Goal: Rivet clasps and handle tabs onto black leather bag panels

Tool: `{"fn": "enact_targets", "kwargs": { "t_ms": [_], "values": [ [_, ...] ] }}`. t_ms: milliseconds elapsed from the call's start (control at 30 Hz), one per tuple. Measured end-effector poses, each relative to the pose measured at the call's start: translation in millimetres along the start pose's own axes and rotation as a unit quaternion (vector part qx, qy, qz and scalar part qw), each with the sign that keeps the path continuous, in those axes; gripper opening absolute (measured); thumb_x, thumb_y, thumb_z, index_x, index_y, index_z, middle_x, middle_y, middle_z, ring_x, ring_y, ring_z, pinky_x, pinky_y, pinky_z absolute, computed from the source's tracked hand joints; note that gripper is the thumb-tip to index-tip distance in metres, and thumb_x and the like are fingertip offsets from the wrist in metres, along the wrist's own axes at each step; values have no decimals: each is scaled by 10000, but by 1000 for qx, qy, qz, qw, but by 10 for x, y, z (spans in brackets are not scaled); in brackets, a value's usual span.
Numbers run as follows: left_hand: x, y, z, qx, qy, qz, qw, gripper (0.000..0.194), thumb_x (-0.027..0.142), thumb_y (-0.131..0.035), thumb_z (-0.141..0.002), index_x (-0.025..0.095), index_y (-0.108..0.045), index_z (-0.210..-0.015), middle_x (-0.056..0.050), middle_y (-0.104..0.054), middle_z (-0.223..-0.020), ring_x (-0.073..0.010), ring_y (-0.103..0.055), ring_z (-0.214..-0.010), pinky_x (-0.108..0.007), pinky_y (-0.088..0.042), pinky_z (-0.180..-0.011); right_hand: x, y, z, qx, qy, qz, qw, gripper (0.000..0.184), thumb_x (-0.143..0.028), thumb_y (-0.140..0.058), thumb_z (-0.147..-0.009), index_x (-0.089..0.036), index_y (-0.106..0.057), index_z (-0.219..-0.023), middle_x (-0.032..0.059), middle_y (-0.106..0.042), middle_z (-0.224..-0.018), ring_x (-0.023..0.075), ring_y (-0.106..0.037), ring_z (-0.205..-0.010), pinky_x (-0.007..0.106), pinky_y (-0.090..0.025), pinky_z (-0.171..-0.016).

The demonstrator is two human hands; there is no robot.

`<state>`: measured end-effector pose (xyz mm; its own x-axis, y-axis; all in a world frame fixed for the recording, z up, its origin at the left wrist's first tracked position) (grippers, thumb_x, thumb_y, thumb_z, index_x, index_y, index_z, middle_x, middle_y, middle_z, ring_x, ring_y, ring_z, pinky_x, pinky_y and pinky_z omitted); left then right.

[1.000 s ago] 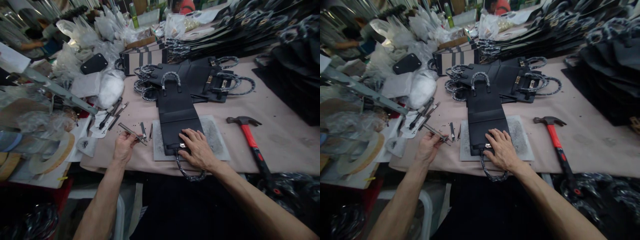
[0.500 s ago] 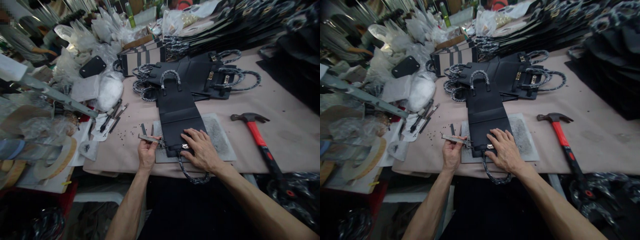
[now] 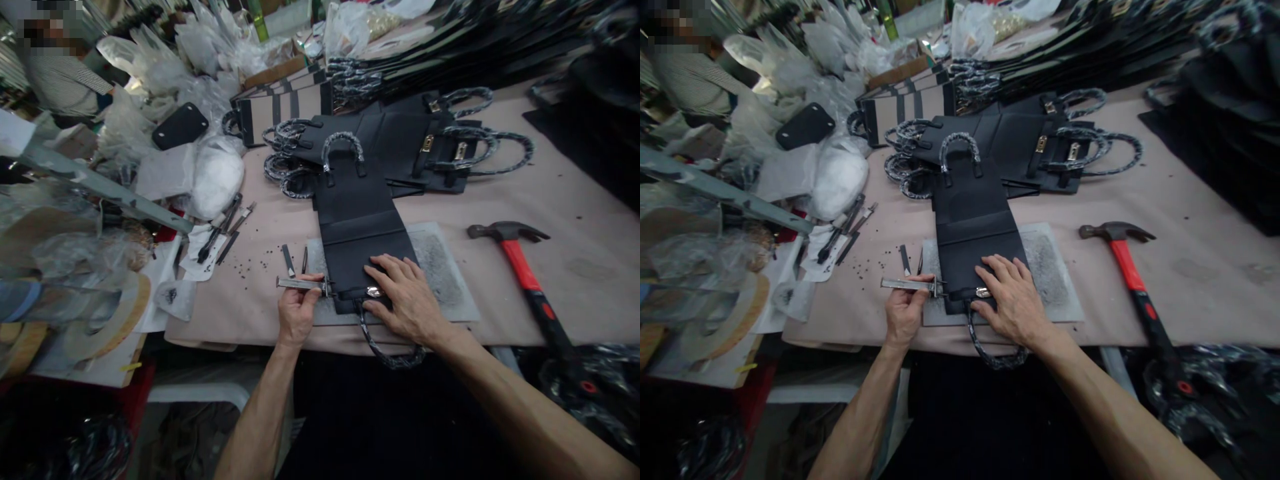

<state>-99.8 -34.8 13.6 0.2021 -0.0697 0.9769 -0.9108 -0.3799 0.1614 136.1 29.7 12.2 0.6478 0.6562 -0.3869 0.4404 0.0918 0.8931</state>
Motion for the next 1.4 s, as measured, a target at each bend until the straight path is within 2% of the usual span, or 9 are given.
{"fn": "enact_targets", "kwargs": {
  "t_ms": [100, 300, 467, 600, 767, 1067, 1267, 1400],
  "values": [
    [-10, -11, 5, -3, -2, 1, 1000, 213, 370, -739, -939, 176, -729, -1027, -108, -767, -1090, -253, -732, -1023, -306, -588, -829, 7, -4, 3, -2, 0, 3, 1000, 583, -502, -568, -976, -139, -542, -1432, 182, -470, -1530, 371, -392, -1434, 589, -264, -1211],
    [-134, -23, 57, 25, 24, 66, 997, 230, 380, -759, -932, 182, -687, -1026, -107, -766, -1102, -259, -729, -1048, -332, -583, -879, 7, -9, 0, -2, 0, 5, 1000, 593, -514, -567, -976, -146, -534, -1440, 181, -469, -1532, 369, -394, -1434, 589, -262, -1210],
    [-105, -58, 67, 19, 21, 52, 998, 263, 411, -765, -923, 181, -682, -1020, -113, -762, -1089, -277, -726, -1056, -376, -590, -914, 4, 3, -3, -2, -6, -2, 1000, 585, -510, -566, -972, -149, -544, -1432, 184, -475, -1528, 373, -400, -1431, 588, -260, -1212],
    [-22, -124, 76, 8, 7, 43, 999, 232, 390, -761, -931, 185, -682, -1008, -109, -763, -1080, -267, -727, -1057, -379, -584, -951, 6, 9, -2, -5, -6, -3, 1000, 591, -513, -573, -969, -140, -548, -1428, 186, -472, -1530, 370, -390, -1439, 583, -249, -1221],
    [20, -161, 114, 6, -6, 41, 999, 229, 381, -759, -940, 187, -663, -1016, -111, -763, -1063, -269, -741, -1022, -371, -612, -887, 13, 6, -2, -10, -8, -8, 1000, 605, -518, -580, -958, -146, -543, -1434, 186, -469, -1531, 382, -388, -1438, 591, -247, -1218],
    [34, -164, 219, -11, -70, 28, 997, 134, 264, -723, -970, 203, -664, -1073, -98, -752, -1129, -266, -726, -1081, -449, -569, -1021, 9, 5, -1, -12, -10, -2, 1000, 608, -546, -550, -977, -142, -546, -1432, 179, -471, -1527, 378, -391, -1429, 580, -240, -1221],
    [60, -200, 221, -20, -83, 30, 996, 124, 260, -723, -971, 207, -663, -1067, -93, -754, -1136, -267, -732, -1073, -444, -594, -993, 13, 8, 1, -17, -12, -8, 1000, 609, -542, -553, -974, -146, -538, -1437, 184, -466, -1534, 383, -385, -1437, 584, -234, -1224],
    [14, -211, 233, -31, -77, 30, 996, 132, 255, -711, -978, 206, -658, -1089, -102, -749, -1153, -272, -721, -1104, -472, -570, -1038, 15, 11, -2, -19, -11, -13, 1000, 608, -539, -555, -971, -148, -541, -1437, 188, -469, -1530, 393, -392, -1429, 596, -242, -1217]
  ]
}}
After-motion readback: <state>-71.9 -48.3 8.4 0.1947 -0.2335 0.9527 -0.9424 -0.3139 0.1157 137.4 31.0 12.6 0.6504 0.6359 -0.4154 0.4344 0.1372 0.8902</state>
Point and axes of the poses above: each hand's wrist, its own z-axis away from the middle knuckle, its own y-axis out of the back of the hand, x = y × z, the point moved 3 cm from there along -z, towards the middle knuckle
